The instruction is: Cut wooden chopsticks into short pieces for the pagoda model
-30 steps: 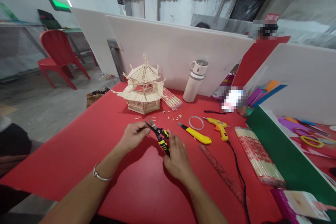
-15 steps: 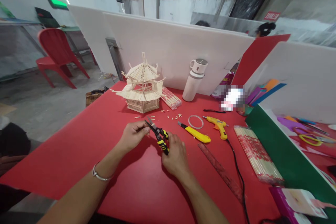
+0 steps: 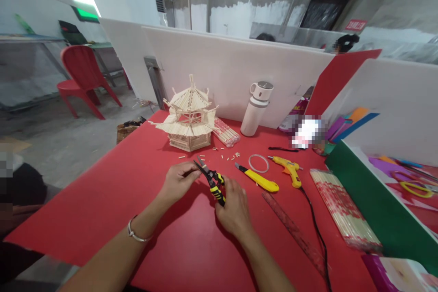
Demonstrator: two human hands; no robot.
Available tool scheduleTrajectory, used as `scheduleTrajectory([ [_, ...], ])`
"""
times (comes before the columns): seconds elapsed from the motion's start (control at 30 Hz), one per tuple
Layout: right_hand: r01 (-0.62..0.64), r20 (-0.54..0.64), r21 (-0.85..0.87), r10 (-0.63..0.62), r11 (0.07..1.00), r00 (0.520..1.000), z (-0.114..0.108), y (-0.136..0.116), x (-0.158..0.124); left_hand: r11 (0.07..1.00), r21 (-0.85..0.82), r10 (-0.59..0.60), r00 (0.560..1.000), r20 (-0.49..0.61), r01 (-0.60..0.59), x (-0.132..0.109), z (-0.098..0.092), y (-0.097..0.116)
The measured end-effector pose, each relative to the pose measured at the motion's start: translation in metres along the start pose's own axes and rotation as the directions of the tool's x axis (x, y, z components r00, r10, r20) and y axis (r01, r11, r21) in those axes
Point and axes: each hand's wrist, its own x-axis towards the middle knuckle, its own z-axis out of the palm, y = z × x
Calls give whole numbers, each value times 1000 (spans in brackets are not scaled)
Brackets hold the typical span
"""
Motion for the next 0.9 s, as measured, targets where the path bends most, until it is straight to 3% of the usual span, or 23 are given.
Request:
scheduleTrajectory([
  [0.2, 60, -1, 3, -60, 998, 998, 2, 8, -1, 996, 35, 76, 995, 63, -79, -1, -1, -1],
  [0.53, 70, 23, 32, -71, 997, 997, -6, 2, 0, 1000, -10, 26, 993, 117, -25, -1, -3, 0],
  [0.9, 4, 27, -21, -3, 1000, 1000, -5, -4, -1, 998, 56, -12, 996, 87, 7, -1, -1, 0],
])
